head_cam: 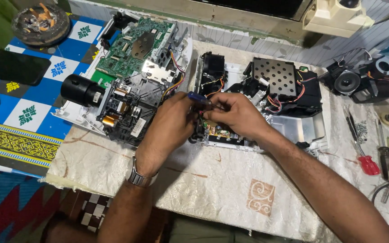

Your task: Disassembling and repairing the internal components of an electronic device, involving unscrewing parts and manipulating ribbon cables.

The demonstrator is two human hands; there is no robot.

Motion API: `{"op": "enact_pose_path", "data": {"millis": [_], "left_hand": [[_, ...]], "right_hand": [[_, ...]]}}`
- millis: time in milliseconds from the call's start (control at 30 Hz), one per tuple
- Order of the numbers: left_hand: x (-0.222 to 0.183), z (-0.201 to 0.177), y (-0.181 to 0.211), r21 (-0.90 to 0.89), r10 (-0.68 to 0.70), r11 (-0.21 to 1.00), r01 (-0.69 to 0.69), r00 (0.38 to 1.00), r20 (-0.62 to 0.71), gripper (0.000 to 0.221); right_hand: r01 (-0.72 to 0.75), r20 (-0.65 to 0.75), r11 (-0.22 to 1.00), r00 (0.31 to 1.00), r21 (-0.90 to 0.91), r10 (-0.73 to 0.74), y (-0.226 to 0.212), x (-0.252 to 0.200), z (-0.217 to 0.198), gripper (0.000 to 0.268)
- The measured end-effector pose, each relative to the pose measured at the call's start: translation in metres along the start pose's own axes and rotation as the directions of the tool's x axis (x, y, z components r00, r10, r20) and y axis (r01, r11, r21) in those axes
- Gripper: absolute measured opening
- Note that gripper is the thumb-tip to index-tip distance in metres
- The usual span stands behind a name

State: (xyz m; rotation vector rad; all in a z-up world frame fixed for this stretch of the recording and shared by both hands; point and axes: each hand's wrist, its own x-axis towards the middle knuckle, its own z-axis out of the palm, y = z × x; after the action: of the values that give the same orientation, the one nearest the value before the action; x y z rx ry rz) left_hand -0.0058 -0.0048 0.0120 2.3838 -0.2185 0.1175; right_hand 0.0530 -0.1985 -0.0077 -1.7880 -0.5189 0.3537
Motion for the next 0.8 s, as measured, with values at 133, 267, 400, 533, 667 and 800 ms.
{"op": "enact_pose_path", "data": {"millis": [133, 267, 400, 533, 667, 800], "left_hand": [[-0.003, 0.000, -0.001, 0.048, 0.005, 0.999, -0.008, 0.997, 0.075, 0.027], [-0.001, 0.001, -0.005, 0.043, -0.029, 0.999, 0.023, 0.991, 0.132, 0.033], [-0.002, 0.001, -0.009, 0.021, -0.031, 0.999, 0.028, 0.980, 0.198, 0.039], [-0.003, -0.008, -0.001, -0.012, 0.002, 1.000, 0.001, 0.979, 0.205, 0.041], [-0.004, -0.014, 0.007, -0.045, 0.028, 0.999, -0.016, 0.958, 0.285, 0.034], [-0.006, -0.015, 0.015, 0.054, -0.140, 0.990, 0.130, 0.954, 0.265, 0.046]], "right_hand": [[-0.045, 0.014, 0.992, 0.999, 0.122, 0.044, -0.023, -0.010, -0.008, 0.011], [0.030, -0.001, 0.988, 1.000, 0.153, -0.030, -0.009, -0.004, -0.036, 0.018], [0.094, -0.115, 0.978, 0.991, 0.187, -0.073, -0.039, -0.032, -0.047, 0.017], [0.214, -0.347, 0.915, 0.934, 0.341, -0.090, -0.044, -0.060, -0.065, 0.014], [0.208, -0.500, 0.947, 0.864, 0.243, -0.062, -0.052, -0.096, -0.107, 0.013], [0.149, -0.686, 0.976, 0.694, -0.160, -0.218, -0.034, -0.136, -0.142, 0.017]]}}
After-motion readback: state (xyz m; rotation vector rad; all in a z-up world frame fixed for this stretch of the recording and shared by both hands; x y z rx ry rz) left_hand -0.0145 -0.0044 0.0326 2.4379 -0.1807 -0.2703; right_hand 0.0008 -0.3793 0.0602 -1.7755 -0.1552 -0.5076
